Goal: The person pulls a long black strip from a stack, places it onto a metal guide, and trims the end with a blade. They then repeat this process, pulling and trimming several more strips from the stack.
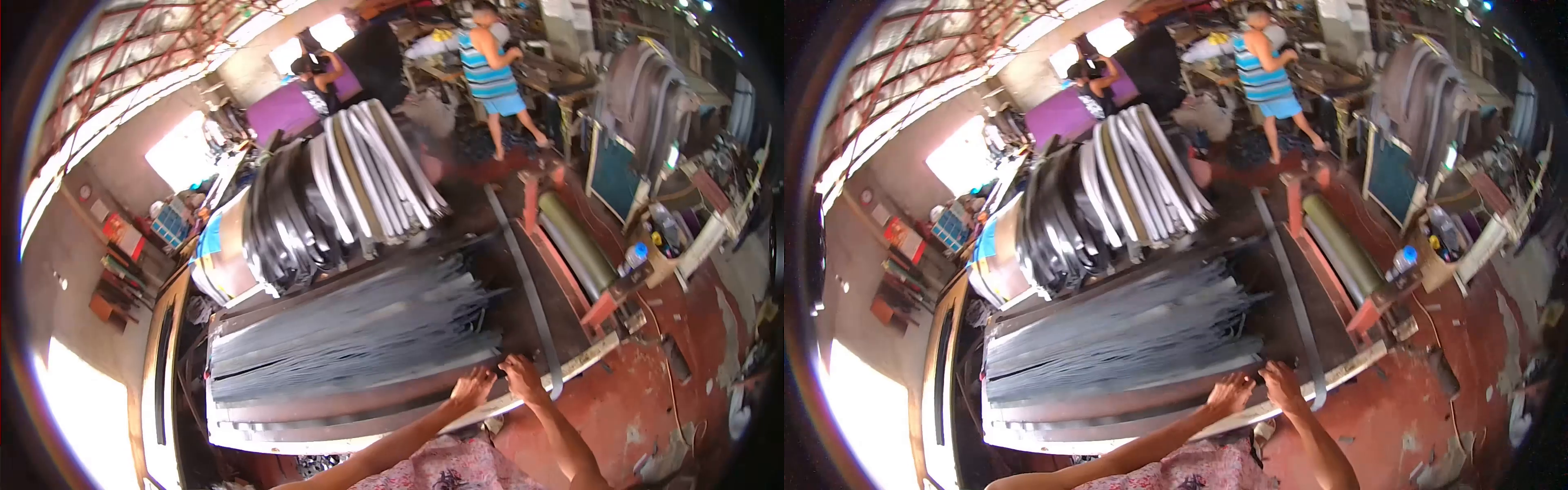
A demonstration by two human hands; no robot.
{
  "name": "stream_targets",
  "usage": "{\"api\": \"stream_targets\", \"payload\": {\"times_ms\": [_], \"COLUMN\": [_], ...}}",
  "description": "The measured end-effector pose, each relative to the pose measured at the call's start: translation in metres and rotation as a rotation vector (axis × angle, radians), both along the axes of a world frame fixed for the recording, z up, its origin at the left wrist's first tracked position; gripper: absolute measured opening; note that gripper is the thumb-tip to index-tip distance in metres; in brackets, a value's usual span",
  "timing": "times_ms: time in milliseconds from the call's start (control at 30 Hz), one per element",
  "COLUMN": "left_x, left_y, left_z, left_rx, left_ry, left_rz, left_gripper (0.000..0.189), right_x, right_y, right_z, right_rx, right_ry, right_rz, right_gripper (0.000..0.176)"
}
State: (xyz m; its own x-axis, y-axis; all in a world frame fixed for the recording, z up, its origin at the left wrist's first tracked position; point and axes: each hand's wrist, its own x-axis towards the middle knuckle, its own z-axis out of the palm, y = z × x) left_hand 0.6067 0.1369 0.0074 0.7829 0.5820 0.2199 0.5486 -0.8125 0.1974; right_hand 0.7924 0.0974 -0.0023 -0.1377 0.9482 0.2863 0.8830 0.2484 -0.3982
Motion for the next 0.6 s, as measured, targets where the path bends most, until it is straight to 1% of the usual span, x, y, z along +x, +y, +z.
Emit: {"api": "stream_targets", "payload": {"times_ms": [67,200,333,400,433,500,533,600], "left_x": [0.001,0.001,0.003,0.003,0.002,0.003,0.002,0.003], "left_y": [0.005,0.008,0.009,0.006,0.007,0.008,0.007,0.007], "left_z": [-0.008,0.001,0.005,0.005,0.003,-0.001,-0.002,0.000], "left_rx": [-0.068,-0.040,-0.034,-0.094,-0.092,-0.065,-0.068,-0.042], "left_ry": [0.016,-0.019,-0.012,0.035,0.030,-0.016,-0.018,-0.054], "left_rz": [-0.010,-0.054,-0.038,-0.007,0.022,-0.034,-0.017,-0.052], "left_gripper": [0.024,0.023,0.024,0.026,0.026,0.028,0.028,0.031], "right_x": [-0.002,-0.004,-0.002,0.000,0.000,0.003,0.005,0.007], "right_y": [-0.002,-0.007,-0.010,-0.008,-0.006,-0.004,-0.004,-0.003], "right_z": [0.004,0.013,0.011,0.013,0.010,0.002,0.000,0.000], "right_rx": [0.027,-0.010,0.050,0.027,0.029,-0.010,-0.012,-0.008], "right_ry": [0.000,-0.014,-0.003,0.022,0.018,0.035,0.034,0.031], "right_rz": [0.001,-0.034,-0.028,-0.002,0.028,0.012,0.029,0.037], "right_gripper": [0.034,0.034,0.036,0.038,0.038,0.038,0.038,0.038]}}
